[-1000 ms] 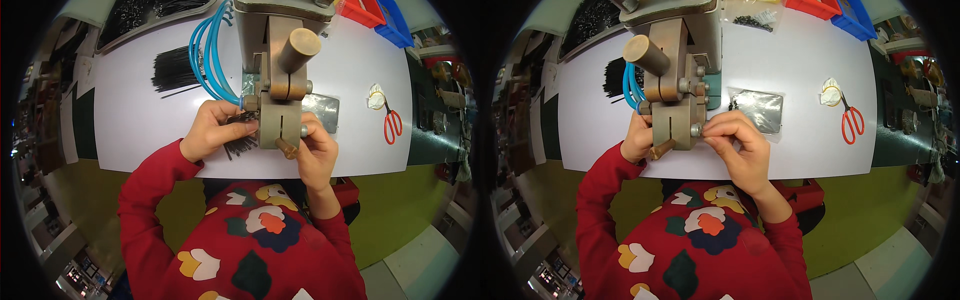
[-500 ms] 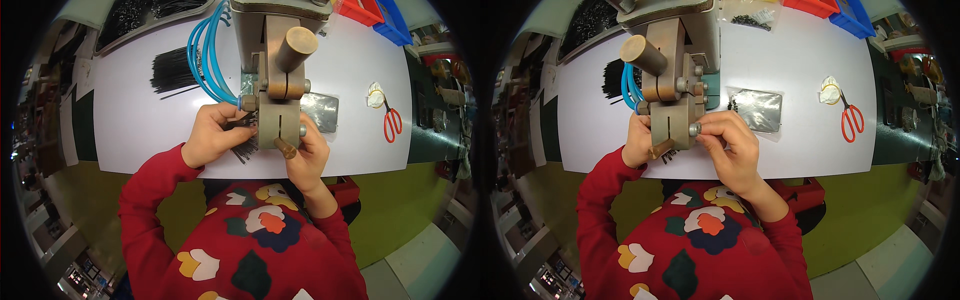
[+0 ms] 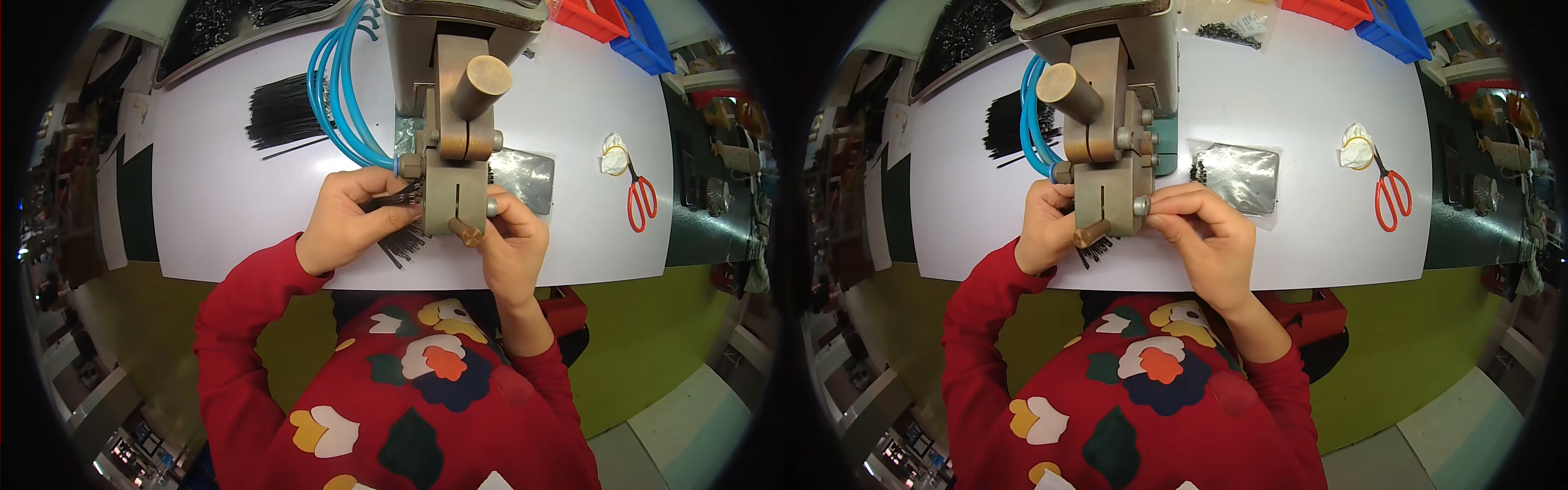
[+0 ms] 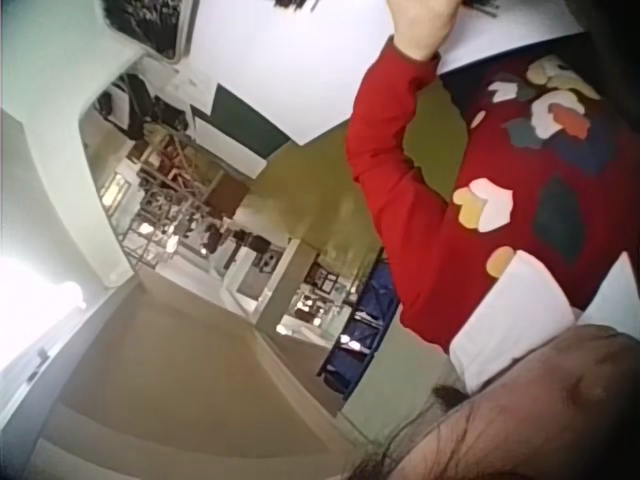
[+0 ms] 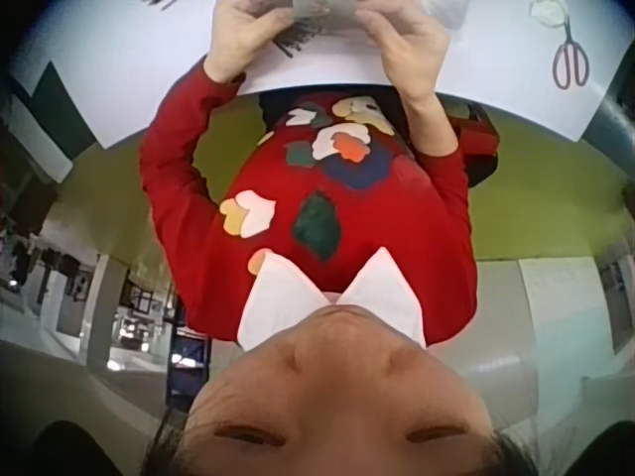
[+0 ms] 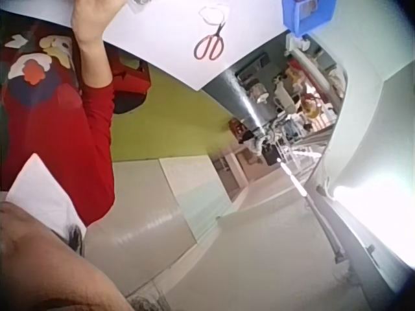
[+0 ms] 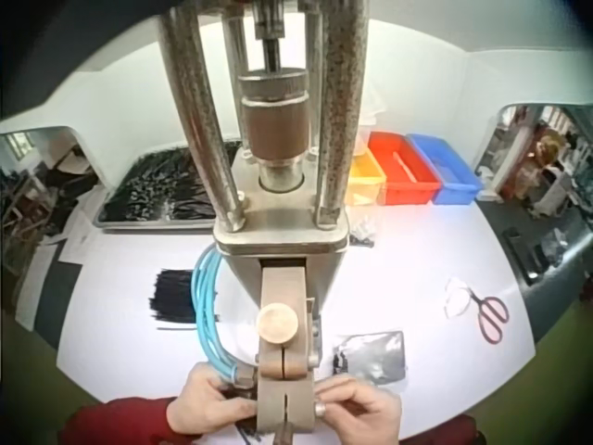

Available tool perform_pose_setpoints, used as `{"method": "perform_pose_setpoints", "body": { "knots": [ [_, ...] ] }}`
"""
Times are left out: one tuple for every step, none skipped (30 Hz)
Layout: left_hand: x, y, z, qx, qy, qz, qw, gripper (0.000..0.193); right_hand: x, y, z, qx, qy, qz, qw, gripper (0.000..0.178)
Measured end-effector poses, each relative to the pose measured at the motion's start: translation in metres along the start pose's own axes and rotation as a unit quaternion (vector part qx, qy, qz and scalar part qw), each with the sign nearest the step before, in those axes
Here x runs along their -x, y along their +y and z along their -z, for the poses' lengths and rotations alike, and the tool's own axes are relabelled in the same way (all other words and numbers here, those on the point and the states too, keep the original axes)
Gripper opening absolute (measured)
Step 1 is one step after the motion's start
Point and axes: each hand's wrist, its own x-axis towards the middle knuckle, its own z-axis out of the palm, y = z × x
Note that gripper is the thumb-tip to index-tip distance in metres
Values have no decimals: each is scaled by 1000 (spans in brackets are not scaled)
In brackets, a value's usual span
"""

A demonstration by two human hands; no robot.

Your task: Crimping wire harnesses using an industrial machine.

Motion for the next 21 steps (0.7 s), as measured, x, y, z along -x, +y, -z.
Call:
{"method": "perform_pose_setpoints", "body": {
  "knots": [
    [0, 2, -1, 1, -6, 2, 1000, 16, 2, -4, 3, -42, -4, -55, 998, 4],
    [0, 3, -1, 1, -13, 5, 1000, 17, 3, -6, 6, -84, -8, -110, 990, 4],
    [0, 2, 0, 1, -12, 5, 1000, 17, 3, -5, 9, -84, -9, -111, 990, 4],
    [-1, 0, 1, 2, -25, 3, 1000, 18, 1, -4, 12, -144, -28, -140, 979, 4],
    [-2, -3, 2, 3, -38, 1, 999, 19, 0, -3, 15, -204, -48, -168, 963, 4],
    [-3, -4, 3, 3, -52, -2, 999, 20, -1, -1, 18, -262, -66, -196, 943, 5],
    [-3, -5, 2, 3, -52, -1, 999, 20, -1, 0, 19, -262, -65, -195, 943, 5],
    [-3, -5, 1, -5, -48, -16, 999, 19, -2, 2, 21, -298, -80, -211, 928, 4],
    [-4, -5, -1, -14, -43, -31, 998, 19, -2, 2, 22, -334, -94, -225, 911, 4],
    [-4, -5, -2, -22, -39, -46, 998, 18, -2, 3, 24, -368, -108, -240, 892, 4],
    [-4, -5, -1, -22, -40, -46, 998, 18, -2, 1, 25, -368, -107, -239, 892, 4],
    [-4, -4, 1, -23, -50, -18, 998, 18, -2, -1, 25, -352, -97, -212, 907, 4],
    [-3, -4, 3, -24, -61, 9, 998, 18, -3, -4, 27, -334, -87, -183, 920, 4],
    [-3, -3, 5, -25, -73, 37, 996, 18, -3, -6, 28, -316, -76, -155, 933, 4],
    [-3, -3, 6, -24, -75, 36, 996, 18, -3, -5, 32, -314, -74, -154, 934, 4],
    [-2, -3, 7, -34, -76, 28, 996, 18, -4, -2, 39, -166, -42, -67, 983, 6],
    [-2, -2, 8, -44, -78, 21, 996, 18, -5, -2, 43, -14, -9, 23, 1000, 7],
    [-2, -2, 7, -55, -79, 13, 995, 18, -6, -1, 46, 139, 24, 112, 984, 9],
    [-2, -1, 6, -53, -80, 12, 995, 18, -4, -1, 49, 141, 24, 112, 983, 9],
    [-2, 0, 5, -33, -75, 17, 996, 17, -3, -3, 49, 273, 16, 130, 953, 11],
    [-2, 1, 5, -14, -71, 22, 997, 17, -1, -7, 47, 398, 9, 146, 906, 13]
  ]
}}
